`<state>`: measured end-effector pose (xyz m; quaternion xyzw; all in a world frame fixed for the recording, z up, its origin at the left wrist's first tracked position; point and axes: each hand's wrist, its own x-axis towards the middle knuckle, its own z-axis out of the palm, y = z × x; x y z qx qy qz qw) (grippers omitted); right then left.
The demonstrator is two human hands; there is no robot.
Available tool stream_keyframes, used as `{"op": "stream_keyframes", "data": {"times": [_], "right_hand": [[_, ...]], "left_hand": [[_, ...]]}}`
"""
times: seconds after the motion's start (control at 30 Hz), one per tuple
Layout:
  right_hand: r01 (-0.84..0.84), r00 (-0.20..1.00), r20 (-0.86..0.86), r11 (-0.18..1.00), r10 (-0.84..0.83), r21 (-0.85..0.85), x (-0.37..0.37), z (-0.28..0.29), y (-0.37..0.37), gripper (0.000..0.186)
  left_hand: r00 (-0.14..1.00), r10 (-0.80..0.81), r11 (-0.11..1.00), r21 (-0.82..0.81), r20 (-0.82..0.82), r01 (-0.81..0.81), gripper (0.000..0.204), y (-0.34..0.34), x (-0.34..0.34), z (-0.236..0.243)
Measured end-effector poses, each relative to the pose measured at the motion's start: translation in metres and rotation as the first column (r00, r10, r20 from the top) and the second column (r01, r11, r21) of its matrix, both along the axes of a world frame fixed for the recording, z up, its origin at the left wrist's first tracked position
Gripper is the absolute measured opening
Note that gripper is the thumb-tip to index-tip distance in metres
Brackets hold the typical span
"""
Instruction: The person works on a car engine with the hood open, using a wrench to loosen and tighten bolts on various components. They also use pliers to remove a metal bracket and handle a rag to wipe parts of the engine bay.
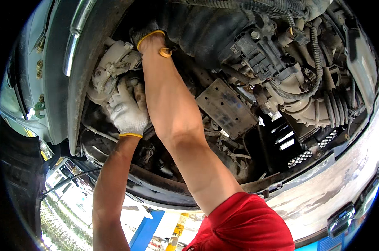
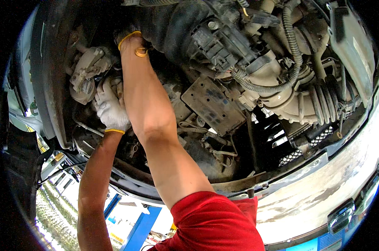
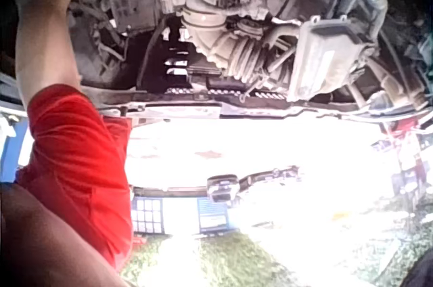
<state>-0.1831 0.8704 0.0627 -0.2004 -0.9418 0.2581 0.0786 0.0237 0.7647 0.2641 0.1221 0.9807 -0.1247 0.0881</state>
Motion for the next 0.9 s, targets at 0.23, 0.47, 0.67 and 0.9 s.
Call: {"op": "stream_keyframes", "data": {"times": [0.23,0.47,0.67,0.9], "right_hand": [[-0.146,0.979,0.105,0.964,0.173,-0.223,0.033,0.029,-0.037,0.057],[0.033,0.999,0.029,0.577,-0.017,-0.816,0.043,0.024,-0.010,0.051],[-0.283,0.919,0.136,-0.857,-0.371,-0.431,0.062,0.060,0.007,0.047],[-0.161,0.980,0.078,-0.965,-0.181,-0.206,0.118,0.120,-0.011,0.043]], "left_hand": [[0.980,-0.099,0.992,-0.088,-0.173,0.084,0.071,-0.021,0.008,-0.006],[0.988,-0.048,0.995,-0.091,-0.150,0.034,0.067,-0.016,0.009,-0.004],[0.982,-0.094,0.993,-0.084,-0.165,0.081,0.063,-0.012,0.010,0.000],[0.974,-0.066,0.995,-0.083,-0.219,0.049,0.055,-0.010,0.015,0.005]]}}
